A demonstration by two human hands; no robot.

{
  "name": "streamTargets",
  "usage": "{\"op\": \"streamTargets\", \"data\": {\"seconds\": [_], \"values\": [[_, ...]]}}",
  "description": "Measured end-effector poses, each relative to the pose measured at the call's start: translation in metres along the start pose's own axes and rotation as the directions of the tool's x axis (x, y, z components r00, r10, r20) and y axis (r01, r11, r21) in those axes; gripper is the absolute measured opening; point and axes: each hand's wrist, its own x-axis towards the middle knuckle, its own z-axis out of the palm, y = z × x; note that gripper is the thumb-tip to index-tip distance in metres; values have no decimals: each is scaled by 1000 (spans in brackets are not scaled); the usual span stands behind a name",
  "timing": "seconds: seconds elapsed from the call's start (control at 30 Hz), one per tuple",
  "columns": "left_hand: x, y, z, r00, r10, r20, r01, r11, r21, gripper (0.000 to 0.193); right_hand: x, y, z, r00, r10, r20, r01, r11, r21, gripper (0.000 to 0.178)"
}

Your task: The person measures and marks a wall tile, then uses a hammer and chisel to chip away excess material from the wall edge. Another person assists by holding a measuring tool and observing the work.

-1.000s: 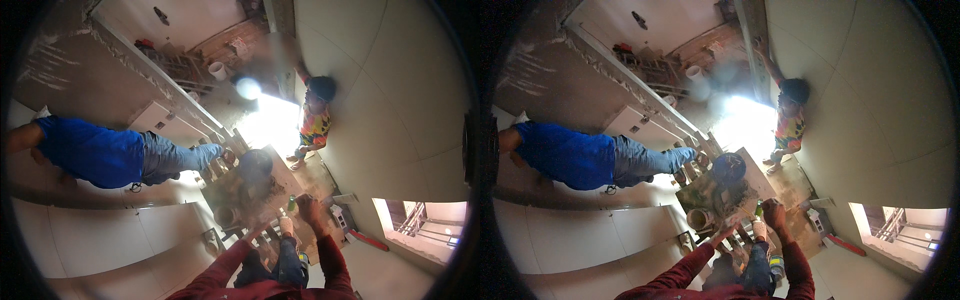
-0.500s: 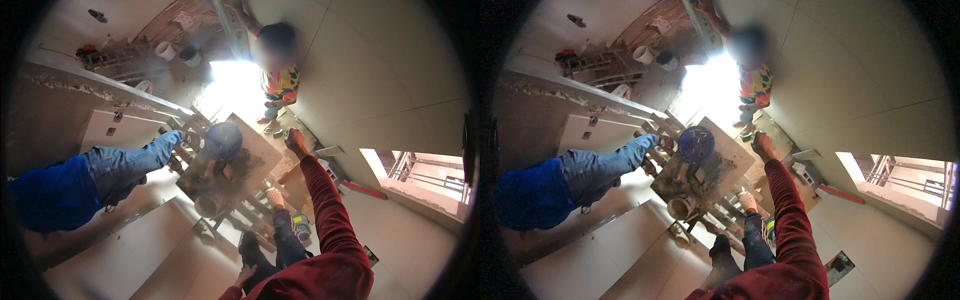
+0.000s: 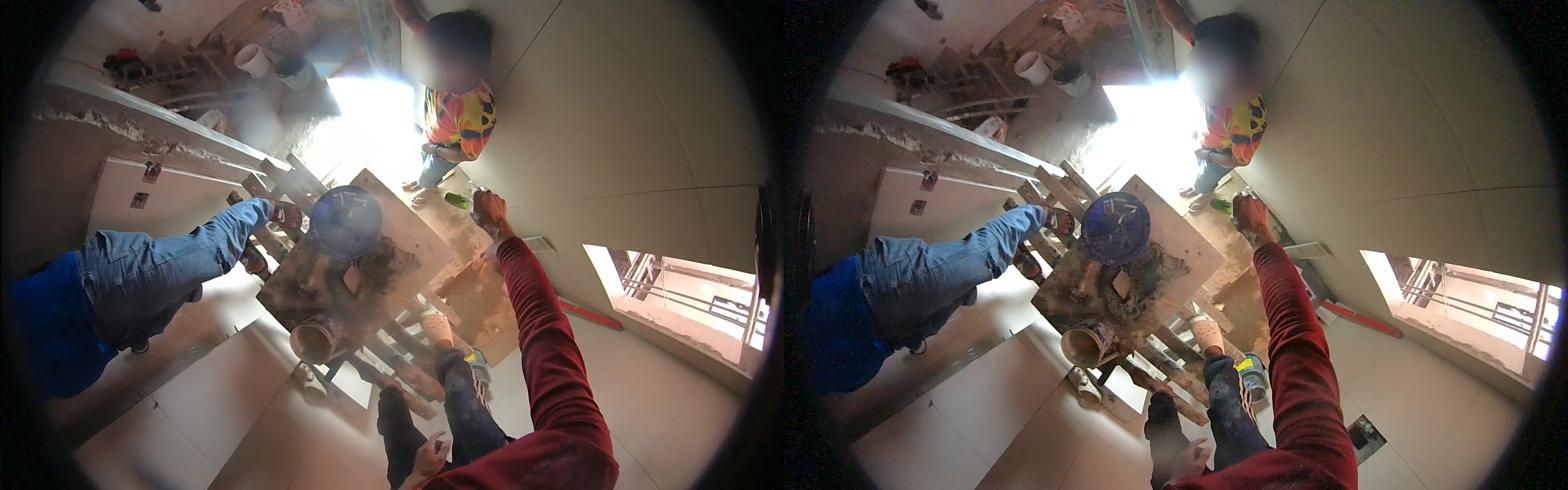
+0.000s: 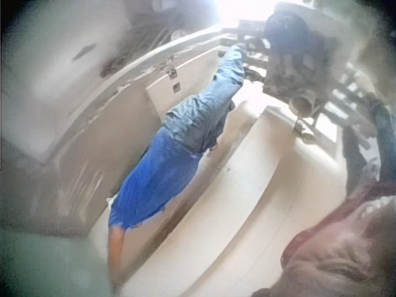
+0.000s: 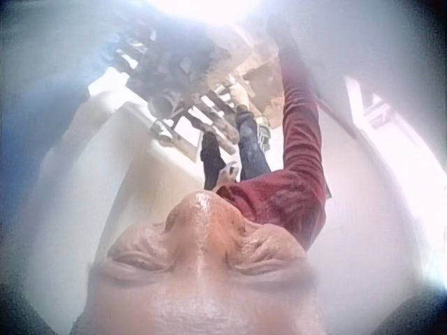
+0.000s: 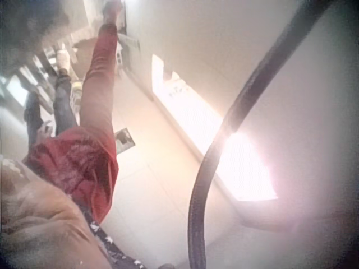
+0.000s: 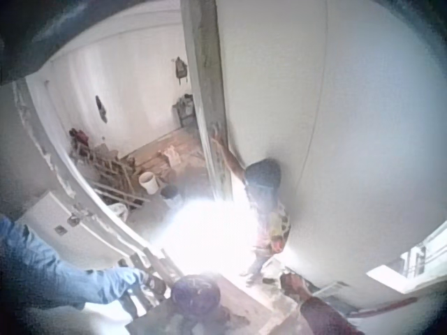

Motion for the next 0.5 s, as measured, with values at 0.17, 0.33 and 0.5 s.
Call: {"op": "streamTargets", "data": {"seconds": [0.17,0.33,0.5], "values": [[27,52,44,967,232,-109,-213,963,164,57,11,-47,-15,983,-134,127,147,984,-101,25],[26,33,44,931,364,-32,-329,872,363,71,18,-23,-18,982,-68,176,106,970,-219,19],[45,12,47,931,363,-26,-322,854,409,89,24,-30,-31,971,8,240,57,964,-261,21]]}}
